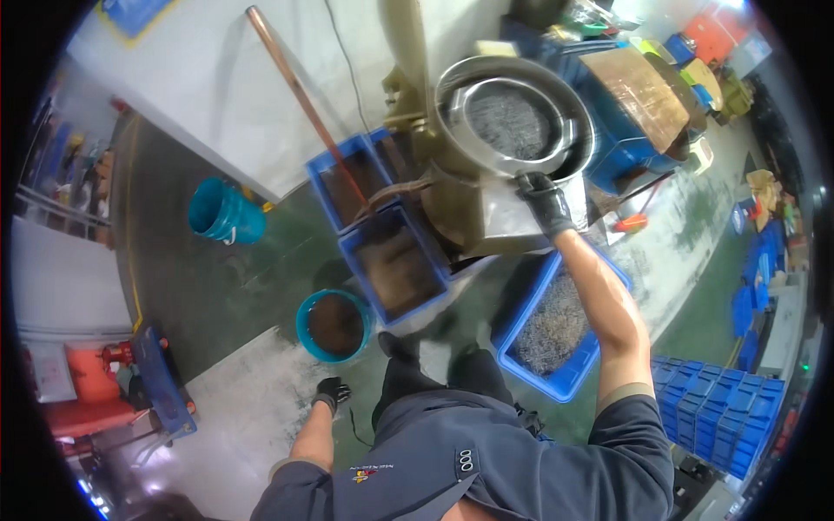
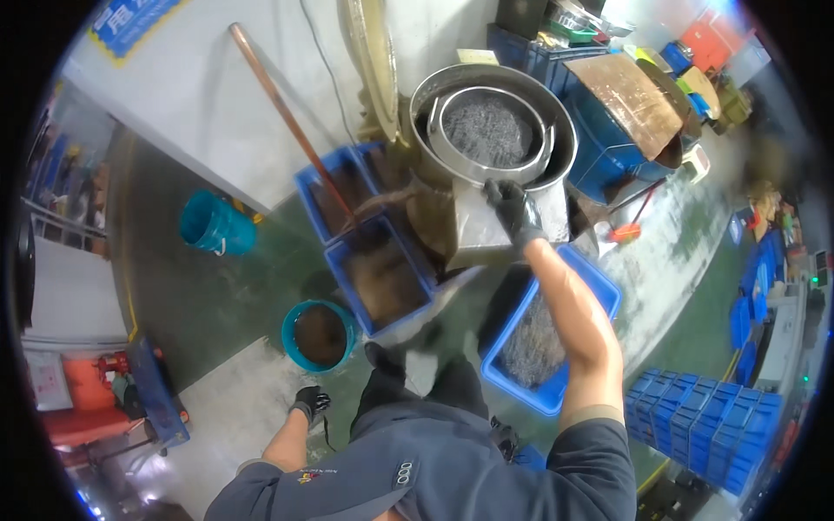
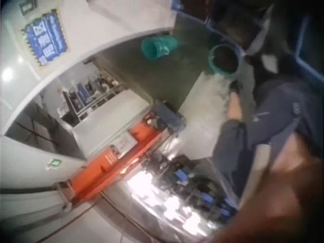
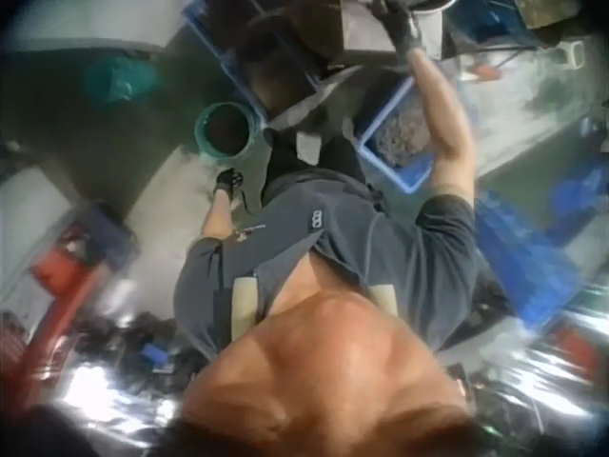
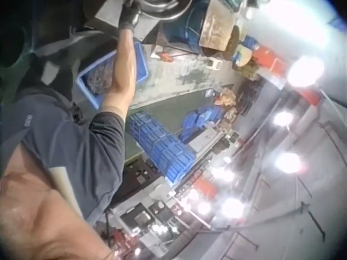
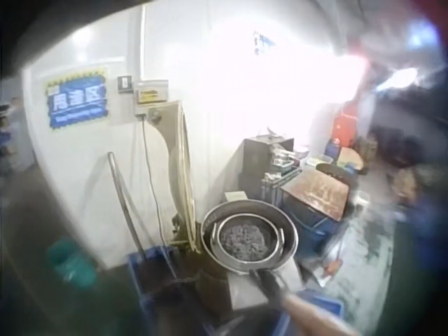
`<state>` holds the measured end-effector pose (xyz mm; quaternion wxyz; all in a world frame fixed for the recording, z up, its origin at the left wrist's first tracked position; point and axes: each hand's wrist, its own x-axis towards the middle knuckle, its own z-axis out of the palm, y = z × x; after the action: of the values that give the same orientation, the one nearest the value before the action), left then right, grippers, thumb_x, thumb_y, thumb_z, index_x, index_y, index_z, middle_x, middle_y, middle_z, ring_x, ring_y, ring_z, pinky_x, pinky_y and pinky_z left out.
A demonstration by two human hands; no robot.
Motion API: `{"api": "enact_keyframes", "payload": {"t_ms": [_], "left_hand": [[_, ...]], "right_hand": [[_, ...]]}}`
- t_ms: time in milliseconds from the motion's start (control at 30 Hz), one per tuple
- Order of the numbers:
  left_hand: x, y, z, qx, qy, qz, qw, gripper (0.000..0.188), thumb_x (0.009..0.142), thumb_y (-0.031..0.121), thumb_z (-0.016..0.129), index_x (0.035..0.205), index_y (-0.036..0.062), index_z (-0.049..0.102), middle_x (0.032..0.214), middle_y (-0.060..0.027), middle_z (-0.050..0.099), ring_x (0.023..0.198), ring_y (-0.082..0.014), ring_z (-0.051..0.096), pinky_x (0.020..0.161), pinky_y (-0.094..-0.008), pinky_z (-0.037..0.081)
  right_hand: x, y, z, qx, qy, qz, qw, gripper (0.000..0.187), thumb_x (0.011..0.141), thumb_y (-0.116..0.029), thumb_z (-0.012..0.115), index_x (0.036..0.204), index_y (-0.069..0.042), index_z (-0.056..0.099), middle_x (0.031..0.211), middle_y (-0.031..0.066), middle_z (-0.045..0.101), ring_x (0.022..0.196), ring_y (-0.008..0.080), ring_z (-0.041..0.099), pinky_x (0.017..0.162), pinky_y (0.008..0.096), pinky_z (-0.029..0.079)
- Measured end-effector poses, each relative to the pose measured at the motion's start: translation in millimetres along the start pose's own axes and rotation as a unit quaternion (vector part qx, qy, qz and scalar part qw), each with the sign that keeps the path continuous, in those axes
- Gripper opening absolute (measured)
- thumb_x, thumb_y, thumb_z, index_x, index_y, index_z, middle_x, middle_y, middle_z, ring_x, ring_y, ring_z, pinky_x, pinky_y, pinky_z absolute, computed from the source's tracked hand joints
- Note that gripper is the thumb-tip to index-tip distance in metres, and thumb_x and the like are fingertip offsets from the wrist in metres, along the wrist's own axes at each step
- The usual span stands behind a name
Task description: Stirring industrial powder in a blue crate and transferring it to a processing machine using a long-handled paddle.
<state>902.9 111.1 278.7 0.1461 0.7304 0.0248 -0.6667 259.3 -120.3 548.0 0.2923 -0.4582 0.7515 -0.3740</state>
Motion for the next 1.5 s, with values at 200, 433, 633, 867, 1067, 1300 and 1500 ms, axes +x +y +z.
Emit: {"api": "enact_keyframes", "payload": {"t_ms": [200,433,633,867,1067,1300,1500], "left_hand": [[-32.5,61.6,73.0,0.034,0.042,0.066,0.996,0.020,0.095,0.024,0.053,0.107,0.0077,0.054,0.090,-0.0143,0.062,0.073,-0.0261,0.063,0.062,-0.0385,0.055],[-64.8,-12.9,128.2,-0.109,0.005,0.013,0.994,0.022,0.095,0.023,0.053,0.111,0.0075,0.052,0.091,-0.0143,0.063,0.073,-0.0276,0.065,0.063,-0.0382,0.055],[-78.9,-40.0,175.3,-0.123,0.057,-0.027,0.990,0.025,0.094,0.019,0.056,0.115,0.0076,0.051,0.094,-0.0172,0.063,0.076,-0.0318,0.065,0.064,-0.0412,0.055],[-82.6,-22.4,205.5,-0.109,0.021,-0.008,0.994,0.026,0.093,0.021,0.057,0.114,0.0065,0.052,0.092,-0.0149,0.065,0.073,-0.0287,0.066,0.064,-0.0379,0.056],[-99.4,-25.1,209.8,-0.101,0.062,0.006,0.993,0.030,0.093,0.023,0.057,0.117,0.0066,0.052,0.096,-0.0155,0.064,0.073,-0.0288,0.066,0.067,-0.0381,0.056],[-89.1,-7.6,219.8,-0.072,0.036,0.021,0.997,0.036,0.093,0.024,0.057,0.124,0.0057,0.050,0.098,-0.0157,0.064,0.077,-0.0278,0.066,0.067,-0.0378,0.055],[-109.6,-25.1,223.2,-0.076,0.059,0.025,0.995,0.037,0.093,0.024,0.057,0.125,0.0054,0.050,0.099,-0.0158,0.064,0.078,-0.0283,0.066,0.067,-0.0377,0.055]], "right_hand": [[126.8,30.3,-19.3,-0.229,-0.005,0.007,0.973,0.047,0.091,-0.049,0.056,0.110,-0.008,0.070,0.105,0.0198,0.069,0.102,0.0378,0.064,0.093,0.0422,0.047],[197.6,13.1,28.7,-0.359,-0.249,0.085,0.896,0.046,0.097,-0.027,0.044,0.137,-0.007,0.051,0.141,0.0144,0.051,0.132,0.0301,0.045,0.108,0.0360,0.037],[284.2,42.0,10.4,-0.388,-0.183,-0.006,0.903,0.036,0.090,-0.034,0.054,0.107,-0.007,0.071,0.108,0.0190,0.069,0.103,0.0380,0.064,0.093,0.0419,0.048],[349.1,168.9,-15.9,-0.426,-0.031,-0.247,0.870,0.027,0.078,-0.020,0.068,0.097,-0.003,0.073,0.095,0.0236,0.070,0.094,0.0354,0.067,0.084,0.0406,0.052],[310.4,122.8,-14.5,-0.284,-0.030,-0.192,0.939,0.019,0.079,-0.019,0.069,0.090,-0.005,0.072,0.090,0.0197,0.071,0.088,0.0322,0.068,0.081,0.0392,0.053],[313.6,195.1,-68.3,0.018,-0.160,-0.057,0.985,0.028,0.088,-0.023,0.065,0.113,-0.009,0.068,0.112,0.0133,0.067,0.106,0.0257,0.062,0.091,0.0351,0.050],[272.8,86.2,-47.8,-0.392,-0.011,-0.487,0.780,0.041,0.095,-0.020,0.048,0.136,-0.016,0.053,0.122,0.0241,0.060,0.106,0.0401,0.062,0.086,0.0486,0.052]]}}
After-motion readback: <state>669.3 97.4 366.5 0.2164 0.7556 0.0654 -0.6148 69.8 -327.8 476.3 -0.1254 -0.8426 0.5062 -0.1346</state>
